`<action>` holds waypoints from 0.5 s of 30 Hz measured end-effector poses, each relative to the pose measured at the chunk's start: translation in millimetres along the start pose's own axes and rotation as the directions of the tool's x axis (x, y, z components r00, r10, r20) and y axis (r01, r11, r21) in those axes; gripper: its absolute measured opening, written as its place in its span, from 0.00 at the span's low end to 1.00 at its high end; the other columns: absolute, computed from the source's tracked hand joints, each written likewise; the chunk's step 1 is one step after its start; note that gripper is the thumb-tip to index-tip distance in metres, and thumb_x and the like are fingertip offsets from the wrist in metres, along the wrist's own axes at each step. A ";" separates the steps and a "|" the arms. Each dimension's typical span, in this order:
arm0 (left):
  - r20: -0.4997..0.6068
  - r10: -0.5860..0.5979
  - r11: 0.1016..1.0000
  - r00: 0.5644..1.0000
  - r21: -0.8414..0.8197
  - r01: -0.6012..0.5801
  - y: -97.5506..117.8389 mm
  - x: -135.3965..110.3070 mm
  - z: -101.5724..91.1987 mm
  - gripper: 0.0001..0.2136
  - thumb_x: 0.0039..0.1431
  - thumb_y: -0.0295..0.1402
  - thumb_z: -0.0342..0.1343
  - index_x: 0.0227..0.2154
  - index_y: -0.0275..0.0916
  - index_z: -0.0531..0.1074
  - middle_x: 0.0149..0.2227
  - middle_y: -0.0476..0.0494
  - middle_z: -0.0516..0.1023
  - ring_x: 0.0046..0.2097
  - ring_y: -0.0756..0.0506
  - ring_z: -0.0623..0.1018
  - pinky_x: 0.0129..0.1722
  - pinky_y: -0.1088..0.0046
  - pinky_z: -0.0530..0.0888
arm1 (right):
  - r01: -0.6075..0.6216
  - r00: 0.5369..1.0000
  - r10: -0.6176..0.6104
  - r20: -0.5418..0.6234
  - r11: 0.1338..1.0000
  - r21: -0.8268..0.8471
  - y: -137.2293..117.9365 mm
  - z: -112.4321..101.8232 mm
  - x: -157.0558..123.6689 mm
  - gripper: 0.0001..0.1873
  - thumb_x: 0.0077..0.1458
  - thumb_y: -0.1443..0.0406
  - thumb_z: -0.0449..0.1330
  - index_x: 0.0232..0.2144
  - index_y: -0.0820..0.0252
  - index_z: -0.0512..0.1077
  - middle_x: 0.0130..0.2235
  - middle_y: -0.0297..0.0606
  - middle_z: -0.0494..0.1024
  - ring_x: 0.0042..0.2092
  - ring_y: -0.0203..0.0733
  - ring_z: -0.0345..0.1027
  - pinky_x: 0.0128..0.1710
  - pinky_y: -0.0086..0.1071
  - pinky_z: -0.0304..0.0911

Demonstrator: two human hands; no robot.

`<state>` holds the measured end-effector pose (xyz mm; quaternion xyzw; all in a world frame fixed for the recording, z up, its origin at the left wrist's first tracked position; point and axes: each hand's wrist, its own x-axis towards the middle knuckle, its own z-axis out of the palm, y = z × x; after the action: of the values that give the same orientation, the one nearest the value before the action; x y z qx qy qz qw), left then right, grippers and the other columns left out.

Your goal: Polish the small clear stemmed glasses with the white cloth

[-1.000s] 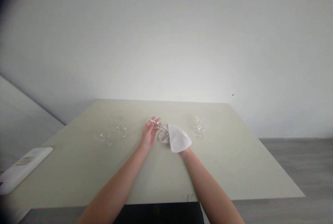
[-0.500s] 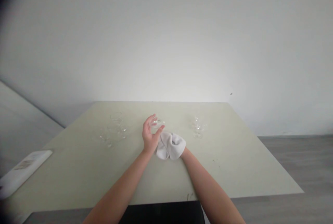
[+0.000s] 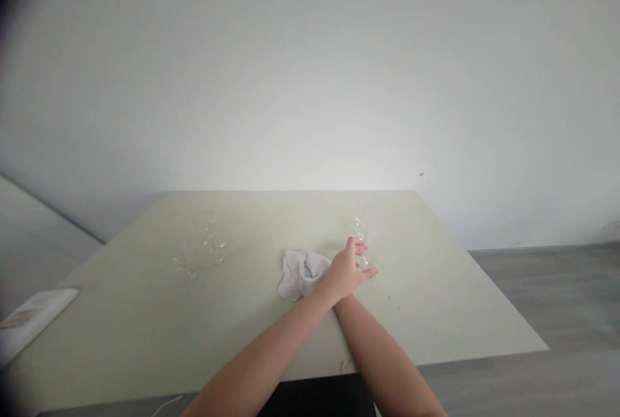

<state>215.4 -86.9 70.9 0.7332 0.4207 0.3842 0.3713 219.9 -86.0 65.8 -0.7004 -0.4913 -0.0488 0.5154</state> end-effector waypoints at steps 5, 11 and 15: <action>-0.095 -0.004 0.995 0.996 0.102 0.014 1.2 -1.0 3.5 0.29 0.46 0.35 0.71 0.49 0.42 0.64 0.48 0.40 0.76 0.47 0.41 0.78 0.47 0.63 0.73 | 0.121 0.991 -0.105 0.082 0.967 -0.225 5.2 0.7 -3.7 0.21 0.54 0.58 0.63 0.48 0.50 0.62 0.46 0.43 0.73 0.53 0.48 0.72 0.54 0.39 0.63; -0.135 0.051 0.994 0.990 0.101 -0.037 -2.9 2.9 2.9 0.31 0.45 0.33 0.71 0.50 0.43 0.63 0.50 0.42 0.71 0.43 0.45 0.77 0.45 0.66 0.73 | 0.133 0.991 -0.128 0.042 0.979 -0.155 7.4 3.6 0.6 0.27 0.54 0.59 0.64 0.53 0.51 0.60 0.50 0.46 0.68 0.57 0.50 0.67 0.58 0.37 0.60; -0.141 0.089 0.993 0.986 0.089 -0.077 2.5 -2.7 0.9 0.33 0.45 0.34 0.71 0.52 0.43 0.62 0.51 0.41 0.69 0.43 0.45 0.76 0.46 0.64 0.73 | 0.023 0.993 -0.059 0.103 0.947 0.320 -1.8 -0.3 -6.5 0.24 0.59 0.54 0.58 0.55 0.49 0.60 0.49 0.42 0.68 0.62 0.47 0.60 0.68 0.36 0.45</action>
<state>216.0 -90.5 72.1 0.7351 0.4312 0.4338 0.2923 215.4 -90.4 63.4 -0.5993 -0.5353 0.0593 0.5923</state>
